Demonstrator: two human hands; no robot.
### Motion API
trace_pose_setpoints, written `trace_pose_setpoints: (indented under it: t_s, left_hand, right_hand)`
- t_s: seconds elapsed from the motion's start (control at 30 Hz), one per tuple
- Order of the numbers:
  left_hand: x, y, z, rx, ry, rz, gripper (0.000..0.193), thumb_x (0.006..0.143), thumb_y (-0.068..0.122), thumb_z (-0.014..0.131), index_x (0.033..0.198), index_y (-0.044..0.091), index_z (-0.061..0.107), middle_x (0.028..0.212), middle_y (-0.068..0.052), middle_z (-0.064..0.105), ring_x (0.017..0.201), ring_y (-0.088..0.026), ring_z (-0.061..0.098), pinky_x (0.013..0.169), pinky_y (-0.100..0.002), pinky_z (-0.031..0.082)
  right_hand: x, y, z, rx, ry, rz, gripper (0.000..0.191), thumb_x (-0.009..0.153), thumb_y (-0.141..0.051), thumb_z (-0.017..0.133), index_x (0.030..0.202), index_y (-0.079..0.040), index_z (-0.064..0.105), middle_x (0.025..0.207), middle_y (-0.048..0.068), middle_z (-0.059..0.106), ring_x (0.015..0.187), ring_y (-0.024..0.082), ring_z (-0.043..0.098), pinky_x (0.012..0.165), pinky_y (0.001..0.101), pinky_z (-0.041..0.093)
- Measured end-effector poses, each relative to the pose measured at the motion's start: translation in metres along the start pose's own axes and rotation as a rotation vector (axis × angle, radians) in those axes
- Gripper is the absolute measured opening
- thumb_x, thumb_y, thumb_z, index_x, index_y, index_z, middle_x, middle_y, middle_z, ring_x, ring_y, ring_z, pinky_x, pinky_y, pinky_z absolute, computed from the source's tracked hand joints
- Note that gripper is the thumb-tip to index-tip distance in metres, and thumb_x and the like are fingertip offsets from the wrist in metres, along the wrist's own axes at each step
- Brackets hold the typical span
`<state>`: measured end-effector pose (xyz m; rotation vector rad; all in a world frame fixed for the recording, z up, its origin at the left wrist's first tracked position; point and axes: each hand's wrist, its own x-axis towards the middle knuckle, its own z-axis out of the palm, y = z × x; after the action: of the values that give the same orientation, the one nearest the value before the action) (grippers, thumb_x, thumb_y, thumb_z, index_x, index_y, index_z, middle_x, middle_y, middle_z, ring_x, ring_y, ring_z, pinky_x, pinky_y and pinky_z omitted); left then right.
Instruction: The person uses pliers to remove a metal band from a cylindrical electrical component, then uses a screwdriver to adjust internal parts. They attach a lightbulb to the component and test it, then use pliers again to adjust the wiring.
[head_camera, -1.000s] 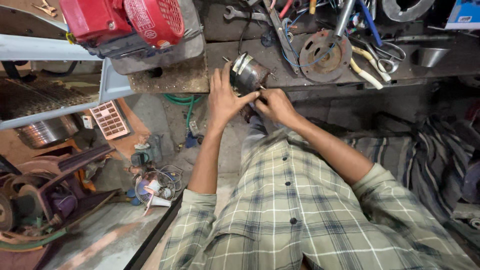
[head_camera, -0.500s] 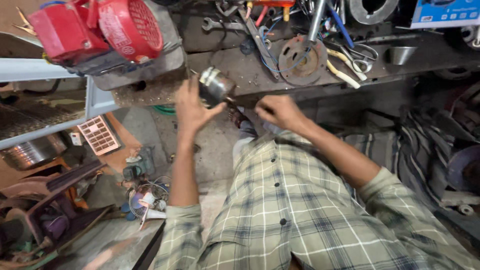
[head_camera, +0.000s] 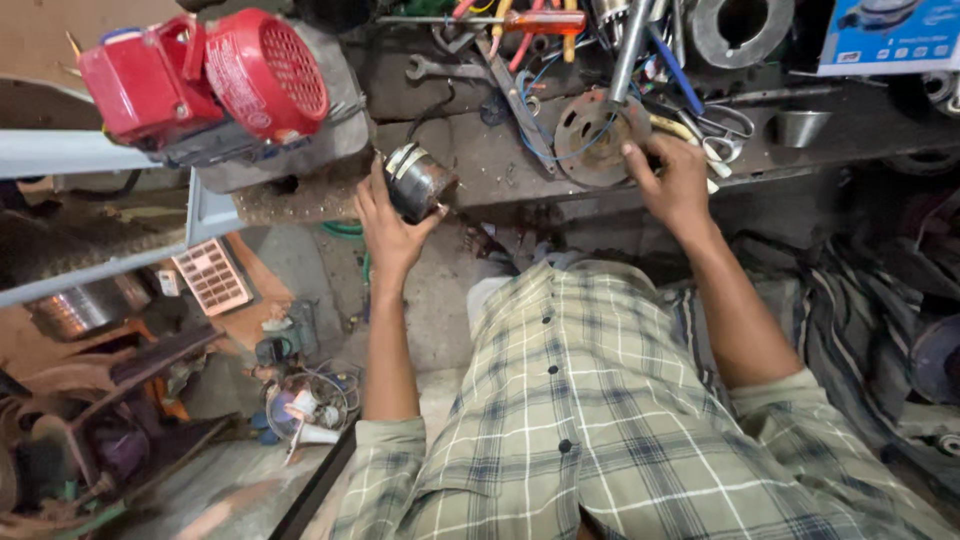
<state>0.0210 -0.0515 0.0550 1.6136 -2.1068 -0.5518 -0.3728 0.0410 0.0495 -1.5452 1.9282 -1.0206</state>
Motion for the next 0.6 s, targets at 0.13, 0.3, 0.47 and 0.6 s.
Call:
trace_pose_setpoints:
  t_s: [0.13,0.3,0.47,0.6]
  left_hand:
    - [-0.007,-0.004,0.002,-0.086,0.044,-0.001,0.118,0.067,0.038,0.097,0.160,0.010,0.031,0.142,-0.023,0.047,0.134,-0.044,0.044,0.114,-0.054,0.036]
    - [-0.010,-0.005,0.006,-0.105,0.054,-0.045,0.121,0.067,0.038,0.099,0.161,0.011,0.028,0.143,-0.023,0.046,0.134,-0.045,0.042,0.116,-0.056,0.034]
    - [-0.013,-0.005,0.019,-0.095,0.100,-0.069,0.126,0.063,0.034,0.100,0.163,0.013,0.026,0.142,-0.023,0.045,0.134,-0.046,0.040,0.118,-0.059,0.031]
    - [-0.013,-0.007,0.025,-0.115,0.068,-0.133,0.129,0.060,0.034,0.098,0.164,0.013,0.024,0.141,-0.023,0.044,0.134,-0.045,0.041,0.117,-0.056,0.034]
  right_hand:
    - [0.024,-0.021,0.011,-0.028,-0.053,-0.125,0.023,0.104,-0.017,0.073,0.090,0.000,0.068,0.077,0.013,0.064,0.066,0.028,0.062,0.062,0.0398,0.047]
    - [0.069,-0.071,0.022,-0.125,-0.082,-0.370,0.015,0.098,-0.016,0.077,0.096,-0.003,0.070,0.086,0.014,0.066,0.075,0.035,0.066,0.067,0.0444,0.052]
    - [0.105,-0.096,0.042,-0.266,-0.184,-0.453,0.031,0.095,-0.015,0.080,0.120,-0.005,0.067,0.118,0.015,0.063,0.102,0.037,0.065,0.082,0.0470,0.052]
    - [0.164,-0.104,0.082,-0.224,-0.136,-0.704,0.053,0.094,-0.021,0.086,0.137,-0.001,0.062,0.134,0.020,0.055,0.120,0.040,0.057,0.095,0.0488,0.050]
